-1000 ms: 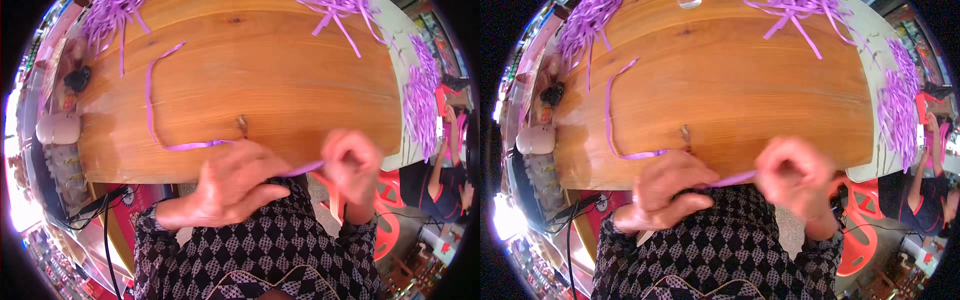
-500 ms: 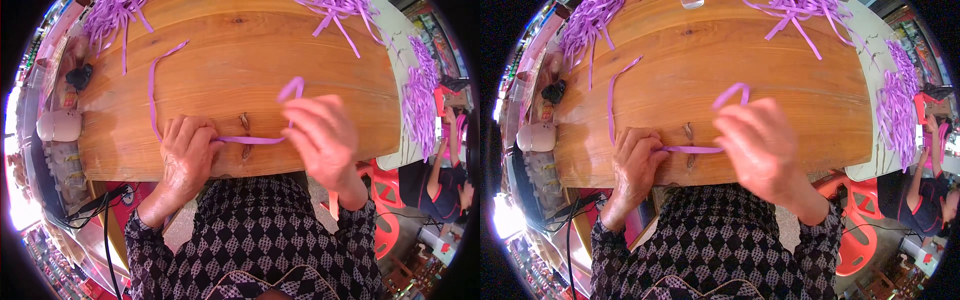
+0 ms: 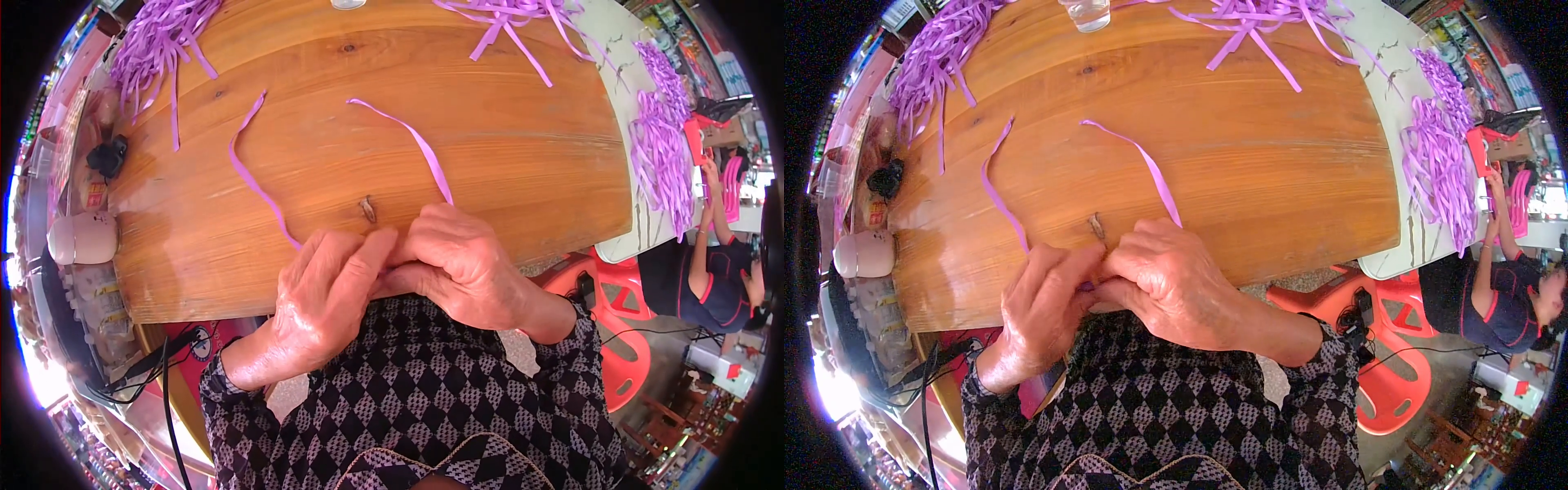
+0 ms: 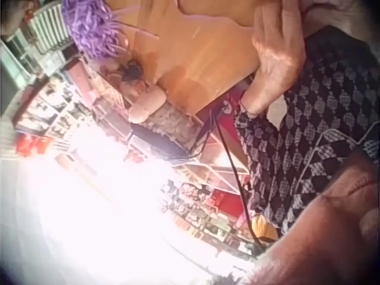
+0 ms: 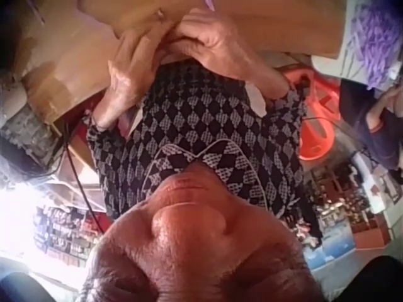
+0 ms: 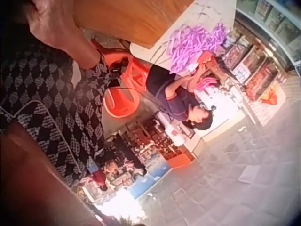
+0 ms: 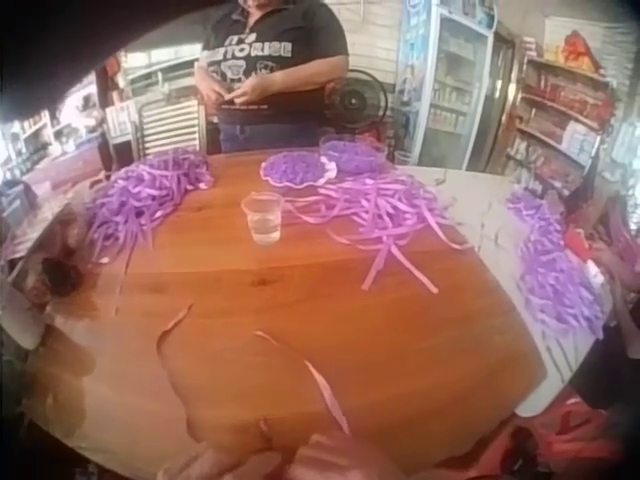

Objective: The person ties a series of knots in a purple ribbon by hand, pulling the ribbon through loops to create small segments. They repeat this process along the length of the ribbon, occasionally stretching it out on the table to check the spacing.

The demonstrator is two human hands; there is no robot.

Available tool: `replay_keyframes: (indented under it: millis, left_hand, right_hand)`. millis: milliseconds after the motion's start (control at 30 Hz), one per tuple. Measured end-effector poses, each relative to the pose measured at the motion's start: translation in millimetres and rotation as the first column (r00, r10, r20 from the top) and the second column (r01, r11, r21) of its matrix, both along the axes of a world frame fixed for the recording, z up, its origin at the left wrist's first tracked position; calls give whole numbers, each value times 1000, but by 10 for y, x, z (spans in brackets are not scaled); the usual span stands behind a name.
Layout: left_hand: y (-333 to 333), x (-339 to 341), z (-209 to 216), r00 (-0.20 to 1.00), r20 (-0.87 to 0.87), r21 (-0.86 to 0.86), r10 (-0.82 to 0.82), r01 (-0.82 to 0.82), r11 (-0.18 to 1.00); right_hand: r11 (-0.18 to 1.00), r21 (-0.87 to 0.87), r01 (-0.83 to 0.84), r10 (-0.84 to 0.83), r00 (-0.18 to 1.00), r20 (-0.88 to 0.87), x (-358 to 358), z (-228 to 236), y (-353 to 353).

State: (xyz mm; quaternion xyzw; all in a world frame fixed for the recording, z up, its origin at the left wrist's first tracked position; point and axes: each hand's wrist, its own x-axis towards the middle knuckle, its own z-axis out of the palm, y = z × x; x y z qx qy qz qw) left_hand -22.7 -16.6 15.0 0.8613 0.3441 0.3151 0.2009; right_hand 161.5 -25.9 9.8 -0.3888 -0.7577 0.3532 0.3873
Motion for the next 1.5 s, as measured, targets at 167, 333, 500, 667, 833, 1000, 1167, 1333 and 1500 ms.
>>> replay_keyframes:
  millis: [167, 333, 500, 667, 833, 1000, 1167, 1333, 1500]
  left_hand:
    - [160, -252, 114, 981, -117, -104, -153, 141, 984]
    - [382, -819, 140, 977, 115, -644, 182, -66, 762]
    - [649, -1378, 169, 909, 271, -783, 318, 17, 621]
    - [761, -1793, 44, 868, 334, -735, 368, -4, 678]
    - [724, -2029, -9, 909, 141, -721, 391, -176, 670]
    - [690, -1811, 34, 885, 52, -593, 463, -346, 727]
    - [543, -1536, 88, 864, 112, -502, 491, -377, 778]
    - [468, -1244, 219, 912, 88, -427, 402, -330, 842]
    - [393, -608, 284, 931, 166, -488, 325, -209, 847]
  right_hand:
    - [999, -45, -20, 24, 994, 103, 375, 55, -33]
    - [884, -343, 317, -310, 948, 77, 1077, 232, -131]
    - [651, -288, 702, -708, 699, 104, 1975, 175, -52]
    - [518, -131, 845, -853, 521, -10, 2963, -174, -137]
    - [484, -87, 871, -874, 487, 8, 3108, -255, -249]
    - [471, -206, 858, -882, 466, -74, 3056, -299, -243]
    - [475, -347, 809, -880, 420, -223, 2498, -72, -280]
    - [690, -283, 666, -724, 645, -245, 1997, 17, -199]
    - [869, -341, 358, -451, 856, -252, 1196, 111, -51]
